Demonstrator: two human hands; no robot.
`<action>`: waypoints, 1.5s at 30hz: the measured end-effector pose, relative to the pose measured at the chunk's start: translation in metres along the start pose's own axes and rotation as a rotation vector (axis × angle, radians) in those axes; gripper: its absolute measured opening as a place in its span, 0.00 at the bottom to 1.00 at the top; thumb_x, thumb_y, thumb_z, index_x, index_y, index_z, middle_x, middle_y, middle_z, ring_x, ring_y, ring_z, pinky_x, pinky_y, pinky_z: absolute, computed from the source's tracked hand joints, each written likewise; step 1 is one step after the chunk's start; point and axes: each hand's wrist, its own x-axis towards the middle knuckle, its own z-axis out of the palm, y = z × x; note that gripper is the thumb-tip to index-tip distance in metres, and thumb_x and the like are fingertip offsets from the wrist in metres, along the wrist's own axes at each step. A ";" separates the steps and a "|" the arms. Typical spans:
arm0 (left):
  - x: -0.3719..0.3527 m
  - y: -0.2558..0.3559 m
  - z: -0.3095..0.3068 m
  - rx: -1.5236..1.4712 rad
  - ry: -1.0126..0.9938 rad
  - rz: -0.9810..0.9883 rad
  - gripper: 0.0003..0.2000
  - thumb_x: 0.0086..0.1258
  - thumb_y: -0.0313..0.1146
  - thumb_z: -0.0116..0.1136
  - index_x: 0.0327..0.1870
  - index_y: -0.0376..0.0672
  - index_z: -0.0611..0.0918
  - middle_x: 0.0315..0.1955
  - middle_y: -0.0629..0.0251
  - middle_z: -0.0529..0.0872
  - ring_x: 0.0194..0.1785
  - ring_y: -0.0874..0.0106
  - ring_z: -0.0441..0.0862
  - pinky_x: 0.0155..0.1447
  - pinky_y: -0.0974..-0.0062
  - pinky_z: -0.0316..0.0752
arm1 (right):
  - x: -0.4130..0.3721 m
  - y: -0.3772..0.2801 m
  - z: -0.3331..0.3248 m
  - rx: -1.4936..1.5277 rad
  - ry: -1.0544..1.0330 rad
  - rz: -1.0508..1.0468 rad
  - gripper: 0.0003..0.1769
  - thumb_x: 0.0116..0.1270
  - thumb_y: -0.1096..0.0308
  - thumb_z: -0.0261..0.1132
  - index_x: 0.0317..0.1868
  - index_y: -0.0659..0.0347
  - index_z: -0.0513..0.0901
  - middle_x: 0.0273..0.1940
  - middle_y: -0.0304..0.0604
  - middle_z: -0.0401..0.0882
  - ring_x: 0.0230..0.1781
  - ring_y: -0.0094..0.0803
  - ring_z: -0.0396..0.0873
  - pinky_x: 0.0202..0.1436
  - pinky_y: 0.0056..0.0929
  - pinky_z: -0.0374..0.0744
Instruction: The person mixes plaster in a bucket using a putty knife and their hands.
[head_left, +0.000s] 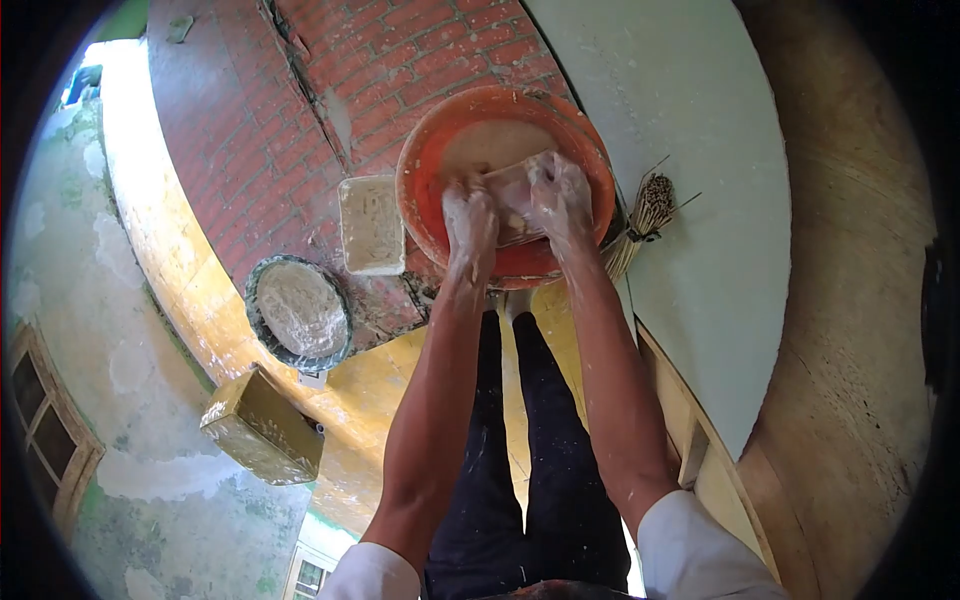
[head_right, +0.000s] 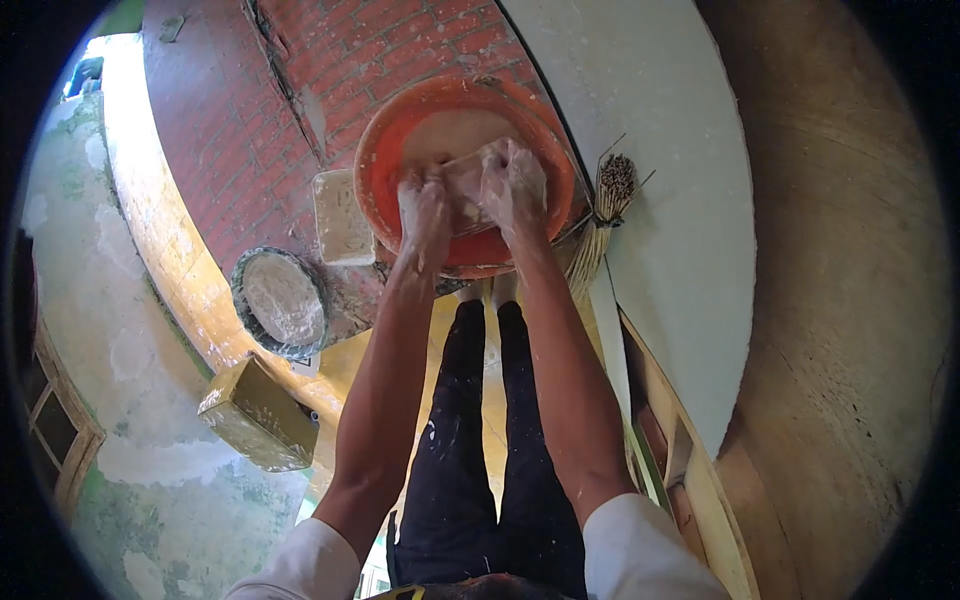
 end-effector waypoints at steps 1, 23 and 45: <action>-0.003 -0.005 0.007 0.110 0.050 0.173 0.14 0.77 0.35 0.60 0.55 0.35 0.81 0.37 0.62 0.85 0.38 0.74 0.82 0.43 0.74 0.78 | 0.013 0.000 0.002 -0.367 0.084 -0.031 0.17 0.72 0.61 0.65 0.50 0.67 0.85 0.43 0.50 0.87 0.46 0.40 0.86 0.50 0.45 0.82; -0.037 0.015 0.003 0.542 -0.077 0.337 0.25 0.74 0.20 0.54 0.72 0.32 0.69 0.52 0.45 0.86 0.55 0.63 0.85 0.59 0.67 0.78 | 0.018 0.004 0.031 0.323 0.462 0.255 0.27 0.84 0.52 0.48 0.62 0.67 0.79 0.56 0.53 0.83 0.52 0.43 0.82 0.56 0.42 0.78; -0.014 0.052 -0.003 0.730 -0.189 0.063 0.12 0.71 0.28 0.51 0.50 0.30 0.79 0.44 0.37 0.85 0.50 0.47 0.86 0.51 0.53 0.78 | 0.004 0.029 0.030 0.013 0.467 0.080 0.28 0.78 0.62 0.60 0.73 0.68 0.68 0.64 0.49 0.78 0.61 0.40 0.77 0.65 0.39 0.75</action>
